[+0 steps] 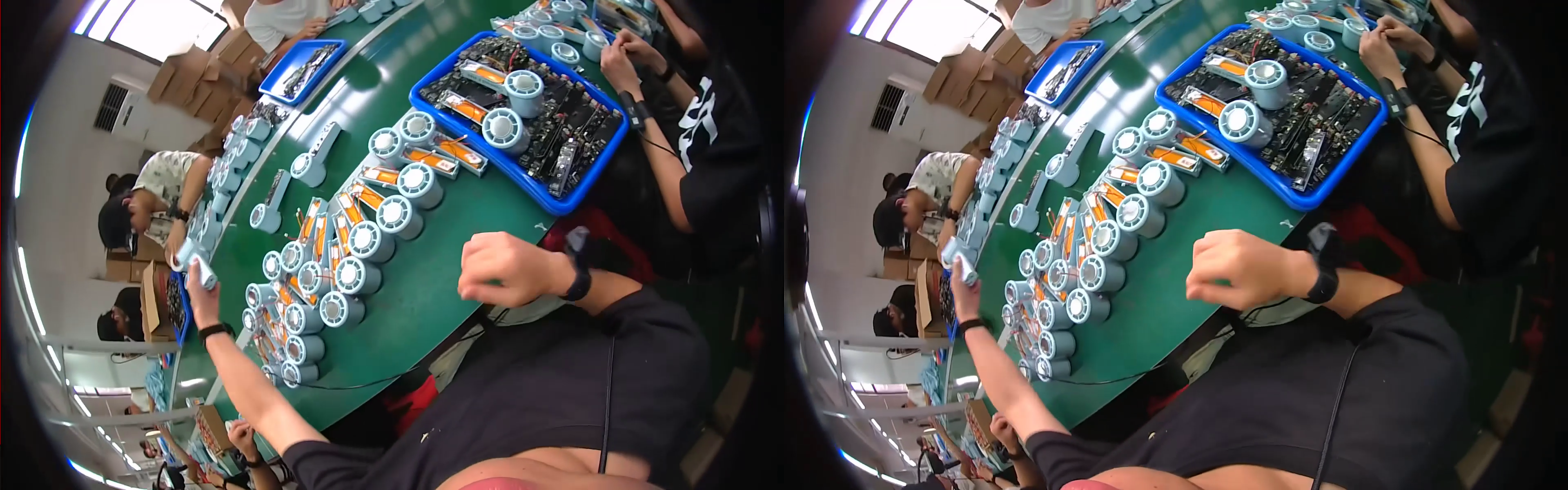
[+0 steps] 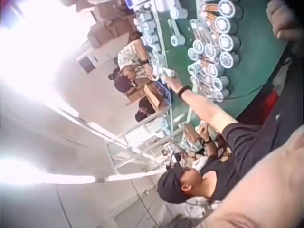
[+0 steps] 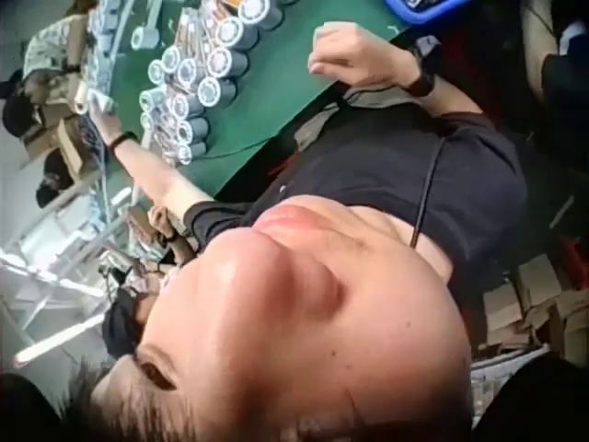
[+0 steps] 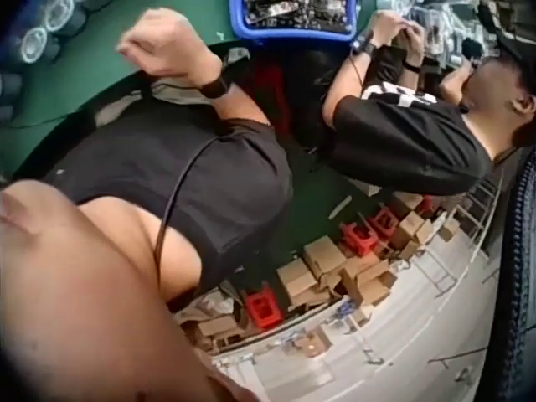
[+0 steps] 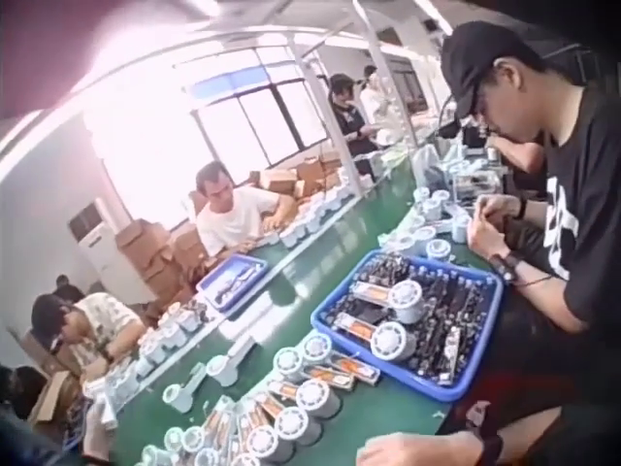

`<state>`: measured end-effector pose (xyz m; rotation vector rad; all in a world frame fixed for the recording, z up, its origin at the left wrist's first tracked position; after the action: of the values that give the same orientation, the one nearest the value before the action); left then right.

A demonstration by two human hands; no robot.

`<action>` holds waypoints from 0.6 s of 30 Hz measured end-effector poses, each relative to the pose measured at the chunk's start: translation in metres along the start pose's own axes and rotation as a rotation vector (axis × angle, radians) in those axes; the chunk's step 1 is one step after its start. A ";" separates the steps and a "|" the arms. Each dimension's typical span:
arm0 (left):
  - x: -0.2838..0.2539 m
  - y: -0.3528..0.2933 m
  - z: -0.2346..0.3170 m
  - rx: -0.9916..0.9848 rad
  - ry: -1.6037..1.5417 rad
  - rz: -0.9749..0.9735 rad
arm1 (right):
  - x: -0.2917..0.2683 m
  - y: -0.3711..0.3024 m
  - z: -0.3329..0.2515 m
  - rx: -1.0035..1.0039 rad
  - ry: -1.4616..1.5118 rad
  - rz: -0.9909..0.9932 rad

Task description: The person picks up a circuit board and connects it to the wires of a fan assembly before pressing the board into the housing. They then connect a battery to the circuit board and nestle it into the assembly before placing the unit back on the table.

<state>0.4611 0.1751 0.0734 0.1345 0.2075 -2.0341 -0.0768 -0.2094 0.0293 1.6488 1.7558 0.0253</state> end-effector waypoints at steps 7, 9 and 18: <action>0.198 -0.214 0.120 0.231 0.743 -0.363 | -0.132 -0.016 -0.018 0.549 -0.740 0.364; 0.275 -0.265 0.118 0.339 1.039 -0.408 | -0.135 -0.038 0.000 0.568 -0.825 0.254; 0.396 -0.302 -0.020 0.035 0.933 -0.169 | -0.149 -0.062 0.029 0.683 -0.844 -0.067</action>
<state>0.0118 -0.0317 0.0071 1.1189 0.7774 -1.9993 -0.1266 -0.3643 0.0500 1.6538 1.1839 -1.2322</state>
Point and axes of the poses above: each hand's wrist, its own y-axis towards the middle knuckle, its own x-axis out of the palm, z = x × y, the point moved 4 cm from there along y, towards the middle knuckle, and after that the axes turned 14 degrees about -z, right-handed, at the moved point
